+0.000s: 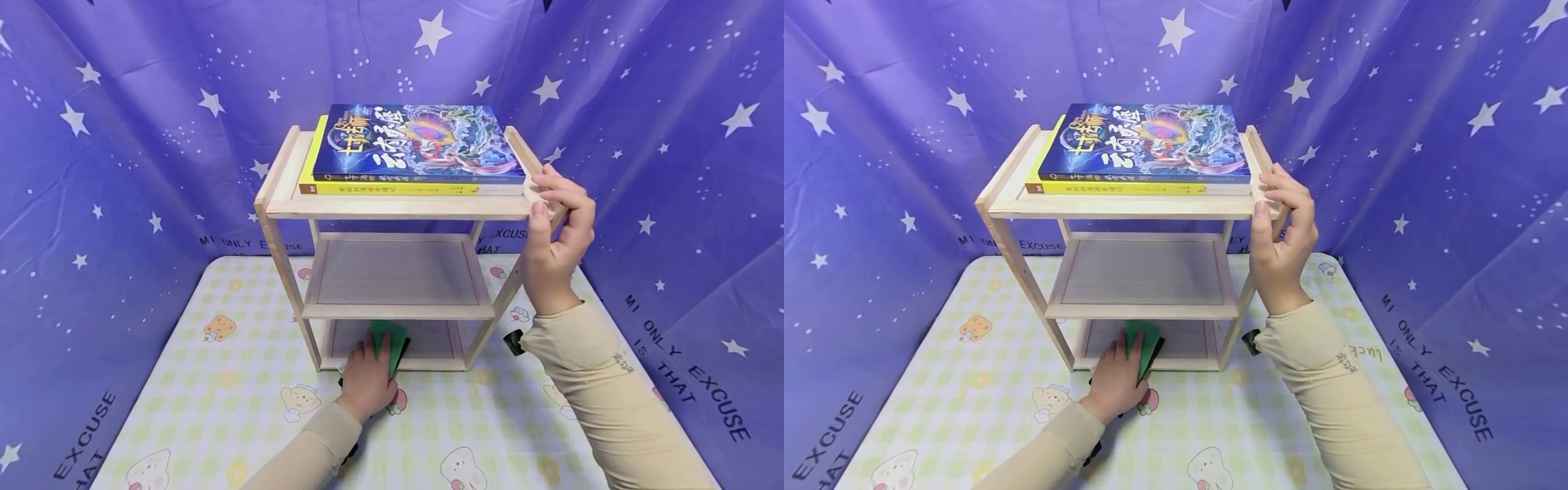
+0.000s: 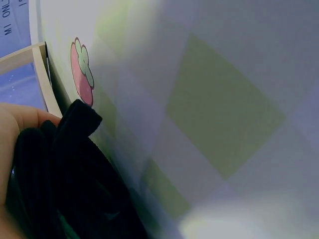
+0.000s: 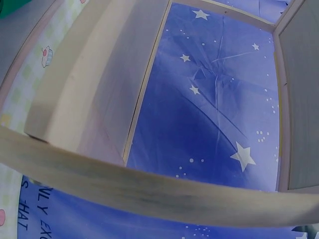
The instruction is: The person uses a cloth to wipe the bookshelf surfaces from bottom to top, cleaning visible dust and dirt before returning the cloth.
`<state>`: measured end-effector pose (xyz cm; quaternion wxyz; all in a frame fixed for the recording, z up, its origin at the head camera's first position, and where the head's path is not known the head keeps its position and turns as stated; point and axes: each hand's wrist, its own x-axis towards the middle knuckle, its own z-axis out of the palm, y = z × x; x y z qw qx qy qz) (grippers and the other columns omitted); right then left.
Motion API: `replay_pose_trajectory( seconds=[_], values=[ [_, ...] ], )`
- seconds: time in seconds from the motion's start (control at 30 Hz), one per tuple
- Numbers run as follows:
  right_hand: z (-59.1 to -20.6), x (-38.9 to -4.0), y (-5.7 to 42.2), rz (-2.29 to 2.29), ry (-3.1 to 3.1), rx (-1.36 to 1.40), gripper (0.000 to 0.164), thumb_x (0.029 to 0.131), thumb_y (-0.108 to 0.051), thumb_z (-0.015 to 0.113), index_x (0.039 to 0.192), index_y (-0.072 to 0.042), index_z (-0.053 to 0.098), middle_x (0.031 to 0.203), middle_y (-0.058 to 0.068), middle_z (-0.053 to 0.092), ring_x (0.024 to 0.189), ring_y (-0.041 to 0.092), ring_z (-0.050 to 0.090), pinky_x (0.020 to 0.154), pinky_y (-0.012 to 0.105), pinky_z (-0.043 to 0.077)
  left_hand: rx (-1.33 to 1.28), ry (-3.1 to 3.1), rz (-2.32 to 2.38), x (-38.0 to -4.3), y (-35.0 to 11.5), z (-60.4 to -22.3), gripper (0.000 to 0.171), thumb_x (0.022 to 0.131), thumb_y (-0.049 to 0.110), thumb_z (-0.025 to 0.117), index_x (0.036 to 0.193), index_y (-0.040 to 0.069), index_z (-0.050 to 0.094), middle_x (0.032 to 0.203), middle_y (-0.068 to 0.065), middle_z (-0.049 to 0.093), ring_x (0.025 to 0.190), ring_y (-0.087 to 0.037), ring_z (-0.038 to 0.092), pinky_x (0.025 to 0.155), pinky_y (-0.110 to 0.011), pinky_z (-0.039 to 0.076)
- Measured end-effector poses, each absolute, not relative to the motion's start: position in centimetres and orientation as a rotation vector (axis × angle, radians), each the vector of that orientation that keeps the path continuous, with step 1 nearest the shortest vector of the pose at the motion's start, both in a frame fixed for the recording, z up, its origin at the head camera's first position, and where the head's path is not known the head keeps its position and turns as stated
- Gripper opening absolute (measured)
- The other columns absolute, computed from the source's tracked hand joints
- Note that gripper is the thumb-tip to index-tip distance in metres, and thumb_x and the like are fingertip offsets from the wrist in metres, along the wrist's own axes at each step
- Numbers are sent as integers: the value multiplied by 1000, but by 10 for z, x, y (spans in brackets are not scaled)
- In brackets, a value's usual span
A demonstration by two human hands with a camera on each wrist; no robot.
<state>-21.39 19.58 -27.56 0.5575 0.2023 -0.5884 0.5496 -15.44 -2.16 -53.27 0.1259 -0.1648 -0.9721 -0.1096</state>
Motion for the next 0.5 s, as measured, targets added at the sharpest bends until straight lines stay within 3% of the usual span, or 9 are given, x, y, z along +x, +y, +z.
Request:
replay_pose_trajectory(
  seconds=[0.5],
  values=[
    [-276, -215, 197, 1307, -1393, 486, 31, 85, -18, 52, 91, 13, 49, 109, -5, 67, 124, 27, 59, 114, 44, 38, -479, -2876, -279, -154, -12, -528, 79, 76, 28, 69, 147, 3, 43, 138, -35, 49, 113, -47, 59, 97, -50, 50]
  ],
)
